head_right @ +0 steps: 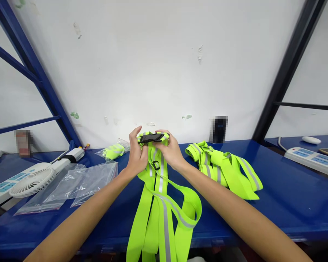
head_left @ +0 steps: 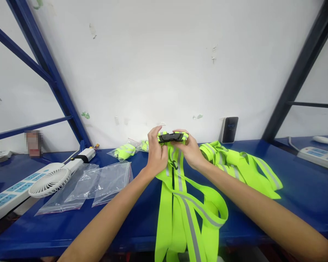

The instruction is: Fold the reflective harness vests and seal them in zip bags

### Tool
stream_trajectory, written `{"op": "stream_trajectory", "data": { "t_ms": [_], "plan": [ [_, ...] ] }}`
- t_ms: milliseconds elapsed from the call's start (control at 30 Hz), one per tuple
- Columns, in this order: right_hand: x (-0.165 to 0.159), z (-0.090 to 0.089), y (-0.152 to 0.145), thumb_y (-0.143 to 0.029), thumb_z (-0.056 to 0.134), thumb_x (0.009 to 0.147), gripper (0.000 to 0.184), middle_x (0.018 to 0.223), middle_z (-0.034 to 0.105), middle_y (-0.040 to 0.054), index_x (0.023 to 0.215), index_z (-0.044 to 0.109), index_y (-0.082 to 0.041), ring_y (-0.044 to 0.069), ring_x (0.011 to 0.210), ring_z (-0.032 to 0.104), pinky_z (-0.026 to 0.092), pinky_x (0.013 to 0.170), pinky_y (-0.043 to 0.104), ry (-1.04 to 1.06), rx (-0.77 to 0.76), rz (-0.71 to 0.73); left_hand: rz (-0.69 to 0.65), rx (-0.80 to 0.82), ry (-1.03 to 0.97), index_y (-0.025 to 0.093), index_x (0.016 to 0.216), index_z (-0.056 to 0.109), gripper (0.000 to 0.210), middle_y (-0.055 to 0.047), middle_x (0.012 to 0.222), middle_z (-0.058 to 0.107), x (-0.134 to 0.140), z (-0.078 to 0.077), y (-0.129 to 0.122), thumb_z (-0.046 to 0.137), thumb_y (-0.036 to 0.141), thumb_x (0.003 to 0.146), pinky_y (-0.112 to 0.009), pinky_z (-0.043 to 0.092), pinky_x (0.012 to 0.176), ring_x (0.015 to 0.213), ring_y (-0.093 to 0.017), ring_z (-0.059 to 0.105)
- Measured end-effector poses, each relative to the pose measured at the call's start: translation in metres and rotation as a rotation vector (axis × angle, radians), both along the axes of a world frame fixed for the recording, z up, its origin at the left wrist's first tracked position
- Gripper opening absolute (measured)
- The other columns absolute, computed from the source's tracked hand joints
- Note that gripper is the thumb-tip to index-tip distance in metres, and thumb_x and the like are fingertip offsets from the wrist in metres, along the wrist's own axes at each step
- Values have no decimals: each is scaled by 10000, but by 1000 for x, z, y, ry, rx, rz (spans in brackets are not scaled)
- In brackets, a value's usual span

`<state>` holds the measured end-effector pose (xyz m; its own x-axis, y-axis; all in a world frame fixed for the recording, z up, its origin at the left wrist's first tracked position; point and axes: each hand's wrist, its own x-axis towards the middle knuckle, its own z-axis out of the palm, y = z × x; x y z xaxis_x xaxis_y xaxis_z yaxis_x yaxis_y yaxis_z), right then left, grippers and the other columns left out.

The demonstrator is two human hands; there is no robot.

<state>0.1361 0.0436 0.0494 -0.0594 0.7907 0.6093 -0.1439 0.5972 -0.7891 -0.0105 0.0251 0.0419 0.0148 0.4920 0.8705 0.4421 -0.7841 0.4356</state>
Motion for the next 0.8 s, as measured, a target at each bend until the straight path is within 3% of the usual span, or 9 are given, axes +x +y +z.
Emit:
{"op": "stream_trajectory", "data": {
  "t_ms": [100, 167, 233, 300, 367, 433, 567, 667, 800],
  "plan": [
    [1, -8, -2, -187, 725, 695, 341, 1059, 682, 30, 1028, 658, -216, 210, 1013, 632, 504, 929, 348, 144, -125, 100, -305, -309, -228, 268, 1526, 266, 708, -105, 1583, 335, -5, -2, 1, 528, 311, 870, -474, 224, 1227, 1505, -277, 264],
    [4, -6, -4, -182, 736, 673, 339, 1013, 684, 18, 996, 644, -231, 211, 936, 651, 547, 837, 361, 235, -239, 187, -551, -558, -505, 280, 1560, 231, 770, -104, 1468, 494, -13, 0, 4, 506, 396, 850, -492, 324, 1162, 1427, -301, 404],
    [7, -2, -7, -194, 759, 673, 345, 991, 684, 11, 985, 623, -246, 218, 866, 665, 579, 737, 386, 298, -354, 269, -726, -757, -726, 267, 1582, 197, 868, -101, 1291, 624, -22, 1, 8, 530, 370, 786, -497, 404, 1077, 1273, -308, 554],
    [10, 1, -10, -197, 774, 681, 339, 991, 681, 10, 974, 612, -250, 222, 829, 672, 593, 668, 399, 337, -424, 322, -830, -872, -763, 248, 1589, 208, 946, -91, 1218, 665, -31, -1, 10, 591, 291, 725, -479, 417, 1049, 1176, -297, 612],
    [12, 2, -12, -195, 773, 695, 324, 980, 678, 7, 973, 615, -248, 206, 768, 667, 597, 642, 401, 347, -458, 353, -902, -899, -659, 255, 1582, 259, 957, -83, 1257, 663, -36, -4, 12, 661, 247, 713, -455, 388, 1076, 1192, -289, 605],
    [13, 0, -14, -201, 763, 715, 321, 952, 678, 1, 1000, 624, -252, 176, 676, 643, 592, 633, 397, 330, -482, 382, -929, -871, -513, 283, 1562, 325, 939, -77, 1332, 637, -39, -8, 13, 746, 265, 723, -432, 345, 1114, 1280, -300, 555],
    [13, -5, -16, -222, 757, 715, 336, 949, 684, 9, 1032, 649, -249, 163, 644, 619, 556, 619, 364, 284, -509, 388, -814, -771, -297, 278, 1426, 541, 802, -77, 1413, 589, -39, -12, 14, 859, 304, 690, -371, 333, 1119, 1383, -307, 461],
    [10, -9, -15, -204, 762, 669, 334, 928, 686, 14, 987, 664, -228, 184, 750, 634, 528, 693, 339, 267, -478, 354, -714, -731, -267, 224, 1242, 677, 602, -69, 1256, 676, -32, -13, 16, 879, 268, 676, -325, 422, 1007, 1212, -258, 588],
    [11, -14, -10, -191, 711, 682, 296, 960, 681, 4, 975, 687, -228, 198, 930, 619, 467, 854, 319, 154, -280, 221, -685, -754, -443, 165, 1038, 746, 421, -35, 976, 745, -22, -15, 16, 886, 205, 643, -272, 474, 900, 945, -177, 675]
  ]
}}
